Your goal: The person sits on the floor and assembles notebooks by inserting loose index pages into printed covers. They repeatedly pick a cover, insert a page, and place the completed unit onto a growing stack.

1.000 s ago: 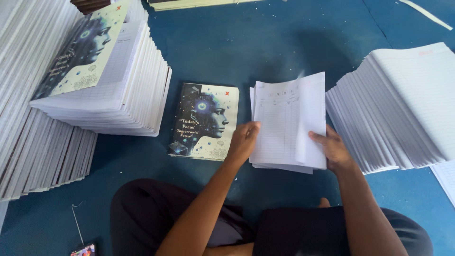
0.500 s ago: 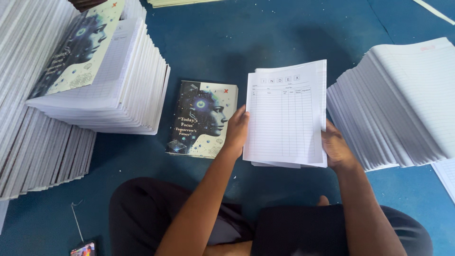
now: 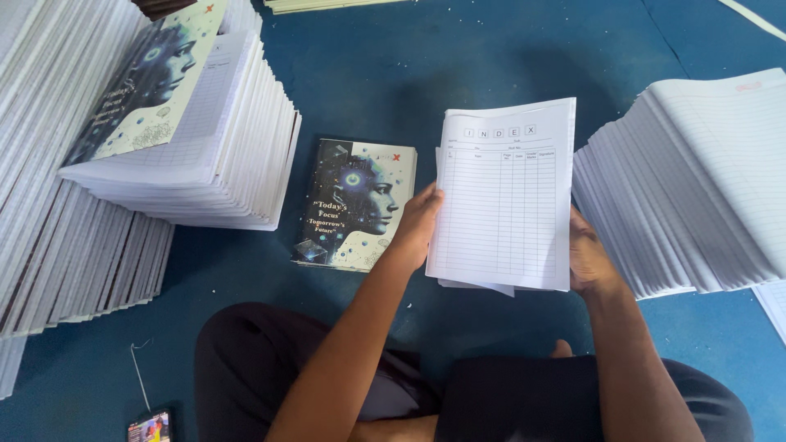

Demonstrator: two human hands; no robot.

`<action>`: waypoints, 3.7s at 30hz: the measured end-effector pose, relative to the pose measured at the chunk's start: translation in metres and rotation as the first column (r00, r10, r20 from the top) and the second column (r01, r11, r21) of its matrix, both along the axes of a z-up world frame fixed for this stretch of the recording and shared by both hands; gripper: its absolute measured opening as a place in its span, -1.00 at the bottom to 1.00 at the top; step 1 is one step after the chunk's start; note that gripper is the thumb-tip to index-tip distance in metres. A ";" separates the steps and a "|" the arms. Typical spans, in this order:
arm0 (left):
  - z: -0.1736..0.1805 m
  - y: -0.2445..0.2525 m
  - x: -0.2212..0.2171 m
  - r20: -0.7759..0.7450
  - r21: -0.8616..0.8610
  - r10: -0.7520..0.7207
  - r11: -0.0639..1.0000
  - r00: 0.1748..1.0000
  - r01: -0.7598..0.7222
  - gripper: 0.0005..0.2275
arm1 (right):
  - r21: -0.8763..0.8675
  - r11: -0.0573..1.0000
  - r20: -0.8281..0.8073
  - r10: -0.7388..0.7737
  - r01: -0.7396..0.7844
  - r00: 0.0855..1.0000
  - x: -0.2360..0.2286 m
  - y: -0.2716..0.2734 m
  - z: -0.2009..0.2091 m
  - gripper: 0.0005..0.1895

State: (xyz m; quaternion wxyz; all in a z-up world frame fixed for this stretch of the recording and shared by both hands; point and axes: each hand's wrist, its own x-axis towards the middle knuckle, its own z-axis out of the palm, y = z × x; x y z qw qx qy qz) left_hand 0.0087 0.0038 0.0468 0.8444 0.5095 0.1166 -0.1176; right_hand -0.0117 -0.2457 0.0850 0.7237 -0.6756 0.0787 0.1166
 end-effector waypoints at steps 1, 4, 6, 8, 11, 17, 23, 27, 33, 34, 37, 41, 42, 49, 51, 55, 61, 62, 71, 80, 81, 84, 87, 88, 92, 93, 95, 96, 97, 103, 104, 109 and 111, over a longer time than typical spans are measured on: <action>0.001 0.001 0.000 0.034 0.007 -0.009 1.000 0.999 0.009 -0.56 | -0.015 1.000 -0.025 -0.022 0.021 0.999 0.000 0.001 0.001 -0.08; 0.003 0.001 -0.002 0.101 0.056 -0.028 0.998 0.994 0.023 -0.53 | -0.053 0.999 -0.031 -0.016 0.014 0.999 -0.001 0.002 0.004 -0.03; 0.004 0.000 -0.003 0.098 0.124 -0.030 0.992 0.995 0.018 -0.51 | -0.116 0.993 -0.019 0.011 -0.013 1.000 -0.002 0.003 0.006 0.02; 0.006 0.001 -0.002 0.127 0.155 -0.038 0.988 0.991 0.018 -0.51 | -0.219 0.975 -0.015 0.033 -0.035 0.999 -0.004 0.003 0.009 0.08; 0.009 0.000 -0.001 0.108 0.143 -0.033 0.990 0.994 0.017 -0.51 | -0.147 0.988 -0.016 0.039 -0.041 0.999 -0.005 0.005 0.011 0.13; 0.020 0.003 0.003 0.102 0.153 -0.033 0.988 0.994 0.017 -0.52 | -0.131 0.990 -0.027 0.042 -0.045 0.999 -0.005 0.006 0.011 0.13; 0.020 0.004 0.004 0.123 0.147 -0.036 0.989 0.992 0.018 -0.54 | -0.135 0.989 -0.016 0.058 -0.060 0.998 -0.005 0.003 0.006 0.15; 0.014 0.011 0.006 0.069 0.090 -0.041 0.995 0.997 0.034 -0.59 | -0.104 0.993 -0.039 0.058 -0.061 0.998 -0.004 0.003 0.008 0.10; 0.007 0.017 0.010 -0.126 0.005 -0.021 1.000 0.992 0.022 -0.55 | -0.178 0.978 -0.104 0.090 -0.107 0.991 -0.005 0.010 0.011 -0.03; 0.006 0.017 0.010 -0.127 -0.019 -0.032 0.999 0.991 0.030 -0.54 | -0.163 0.979 -0.095 0.107 -0.122 0.990 -0.006 0.010 0.011 -0.05; 0.005 0.022 0.010 -0.103 -0.115 -0.084 0.991 0.991 0.072 -0.52 | -0.131 0.979 -0.116 0.139 -0.154 0.983 -0.007 0.011 0.012 -0.07; 0.008 0.031 0.007 -0.062 -0.191 -0.169 0.969 0.984 0.154 -0.48 | -0.207 0.962 -0.163 0.146 -0.178 0.976 -0.008 0.016 0.014 -0.11; 0.011 0.032 0.006 -0.068 -0.182 -0.180 0.969 0.981 0.165 -0.47 | -0.213 0.960 -0.165 0.147 -0.181 0.975 -0.008 0.017 0.015 -0.11; 0.038 0.020 0.001 -0.044 -0.114 -0.066 0.992 0.997 0.060 -0.43 | -0.382 0.916 -0.260 0.018 -0.120 0.965 -0.006 0.016 -0.001 -0.21; 0.045 0.016 -0.001 -0.001 -0.145 -0.079 0.986 0.997 0.078 -0.40 | -0.282 0.942 -0.116 0.157 -0.184 0.981 0.001 0.009 -0.014 -0.22; 0.058 0.008 -0.002 0.043 -0.217 -0.129 0.967 0.991 0.135 -0.39 | -0.031 0.988 0.022 0.149 -0.148 0.989 0.012 -0.002 -0.034 -0.20; 0.060 0.002 -0.003 0.063 -0.256 -0.150 0.953 0.987 0.161 -0.39 | 0.285 0.958 -0.098 -0.002 0.030 0.995 0.014 -0.002 -0.022 0.00; 0.058 0.003 -0.002 0.054 -0.256 -0.148 0.954 0.988 0.157 -0.40 | 0.269 0.956 -0.190 -0.072 0.122 0.979 0.010 -0.003 -0.015 0.05; 0.022 0.022 -0.001 -0.078 -0.068 -0.119 0.991 0.990 0.114 -0.47 | 0.120 0.992 -0.218 0.064 -0.038 0.974 -0.006 0.013 0.010 0.21; -0.003 0.033 -0.004 -0.140 0.128 -0.135 0.980 0.981 0.153 -0.53 | -0.075 0.987 -0.192 0.126 -0.142 0.973 -0.003 0.019 0.000 0.02; -0.007 0.035 -0.003 -0.138 0.153 -0.139 0.975 0.981 0.160 -0.54 | -0.067 0.989 -0.175 0.122 -0.136 0.977 -0.003 0.018 0.000 0.01; -0.023 0.054 -0.003 -0.089 0.256 -0.144 0.953 0.986 0.163 -0.54 | -0.034 0.992 -0.126 0.114 -0.120 0.985 -0.001 0.013 0.001 -0.03; -0.042 0.097 -0.012 -0.007 0.464 -0.089 0.882 0.996 0.082 -0.58 | -0.012 0.995 -0.099 0.102 -0.104 0.990 -0.002 0.010 -0.001 -0.06; -0.046 0.113 -0.020 0.111 0.681 -0.120 0.732 0.987 0.012 -0.58 | -0.019 0.995 -0.094 0.094 -0.096 0.991 -0.001 0.010 0.000 -0.07; -0.051 0.150 -0.059 0.190 0.982 -0.374 0.058 0.908 -0.181 -0.30 | -0.135 0.991 -0.100 0.007 -0.020 0.995 -0.005 0.013 0.000 -0.11; -0.048 0.156 -0.068 0.124 0.983 -0.422 -0.069 0.898 -0.168 -0.14 | -0.113 0.993 -0.086 0.025 -0.035 0.996 -0.006 0.013 0.000 -0.12; -0.040 0.151 -0.075 -0.150 0.980 -0.382 -0.178 0.912 0.086 0.00 | -0.072 0.995 -0.056 0.061 -0.065 0.997 -0.007 0.015 0.002 -0.14; -0.036 0.147 -0.077 -0.282 0.951 -0.350 -0.224 0.893 0.212 0.07 | -0.077 0.995 -0.065 0.053 -0.058 0.996 -0.009 0.017 0.002 -0.15; -0.031 0.143 -0.079 -0.299 0.943 -0.349 -0.248 0.888 0.220 0.09 | -0.084 0.995 -0.071 0.041 -0.047 0.997 -0.012 0.016 0.004 -0.16; -0.033 0.139 -0.081 -0.291 0.932 -0.361 -0.316 0.886 0.177 0.00 | -0.174 0.985 -0.125 -0.005 -0.017 0.992 -0.018 0.019 0.010 -0.21; -0.037 0.141 -0.080 -0.260 0.939 -0.366 -0.310 0.894 0.147 -0.07 | -0.194 0.981 -0.131 -0.010 -0.016 0.991 -0.019 0.020 0.010 -0.20; -0.058 0.147 -0.080 -0.081 0.961 -0.398 -0.275 0.914 -0.034 -0.38 | -0.200 0.979 -0.143 -0.003 -0.026 0.990 -0.020 0.023 0.014 -0.19; -0.061 0.147 -0.079 0.008 0.957 -0.426 -0.258 0.905 -0.130 -0.41 | -0.197 0.980 -0.137 0.010 -0.037 0.990 -0.019 0.022 0.013 -0.19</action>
